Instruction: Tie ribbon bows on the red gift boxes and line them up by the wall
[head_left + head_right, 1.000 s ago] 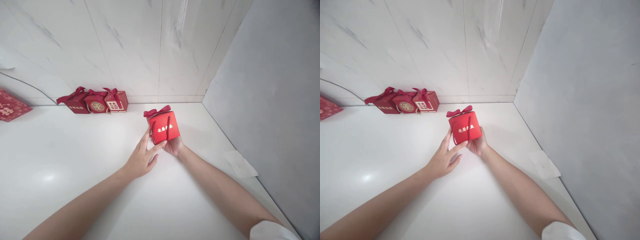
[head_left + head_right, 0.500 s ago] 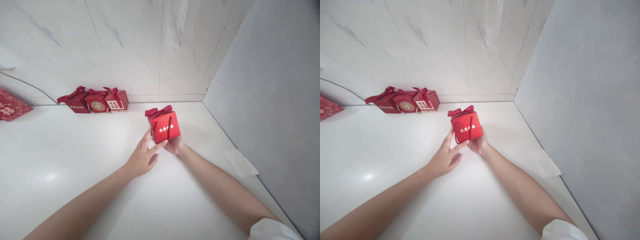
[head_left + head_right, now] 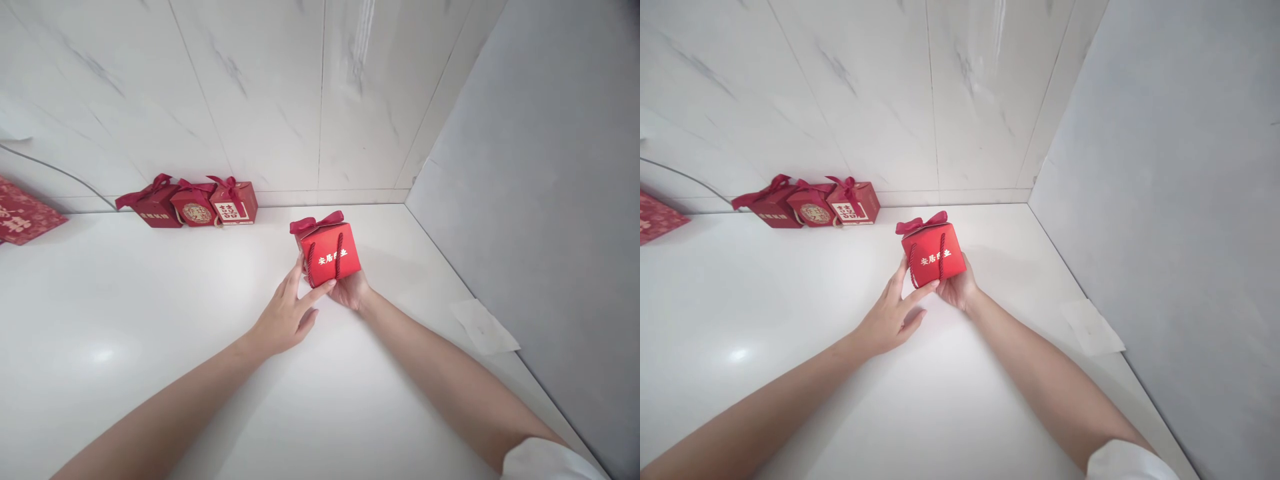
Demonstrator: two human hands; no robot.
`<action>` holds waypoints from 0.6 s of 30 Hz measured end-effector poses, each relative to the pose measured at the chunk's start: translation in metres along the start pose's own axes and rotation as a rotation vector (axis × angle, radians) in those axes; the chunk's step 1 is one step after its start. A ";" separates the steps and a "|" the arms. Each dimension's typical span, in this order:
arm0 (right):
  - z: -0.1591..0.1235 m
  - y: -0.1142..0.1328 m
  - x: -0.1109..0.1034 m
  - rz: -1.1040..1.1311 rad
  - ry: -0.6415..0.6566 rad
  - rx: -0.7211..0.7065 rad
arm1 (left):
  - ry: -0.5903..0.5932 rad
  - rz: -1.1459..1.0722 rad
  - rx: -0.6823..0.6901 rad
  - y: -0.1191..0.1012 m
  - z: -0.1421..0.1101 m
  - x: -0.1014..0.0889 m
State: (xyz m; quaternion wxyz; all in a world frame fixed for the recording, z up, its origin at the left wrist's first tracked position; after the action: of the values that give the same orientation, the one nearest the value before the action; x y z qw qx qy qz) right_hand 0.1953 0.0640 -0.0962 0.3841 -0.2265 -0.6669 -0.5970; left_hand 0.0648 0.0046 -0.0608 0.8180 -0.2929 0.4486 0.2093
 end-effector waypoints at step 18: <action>-0.002 0.004 -0.001 0.035 -0.082 -0.083 | -0.020 -0.058 -0.100 0.001 0.001 -0.003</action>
State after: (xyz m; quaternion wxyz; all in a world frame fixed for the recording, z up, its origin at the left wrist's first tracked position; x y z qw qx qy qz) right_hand 0.1996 0.0625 -0.0940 0.3570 -0.2782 -0.6528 -0.6074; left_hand 0.0632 0.0057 -0.0584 0.8124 -0.3444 0.4207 0.2106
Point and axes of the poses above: each hand's wrist, its own z-axis towards the middle knuckle, its own x-axis out of the palm, y = z × x, the point moved 5 cm from there along z, towards the middle knuckle, and after that the axes turned 7 degrees about -x, right-handed, at the moved point
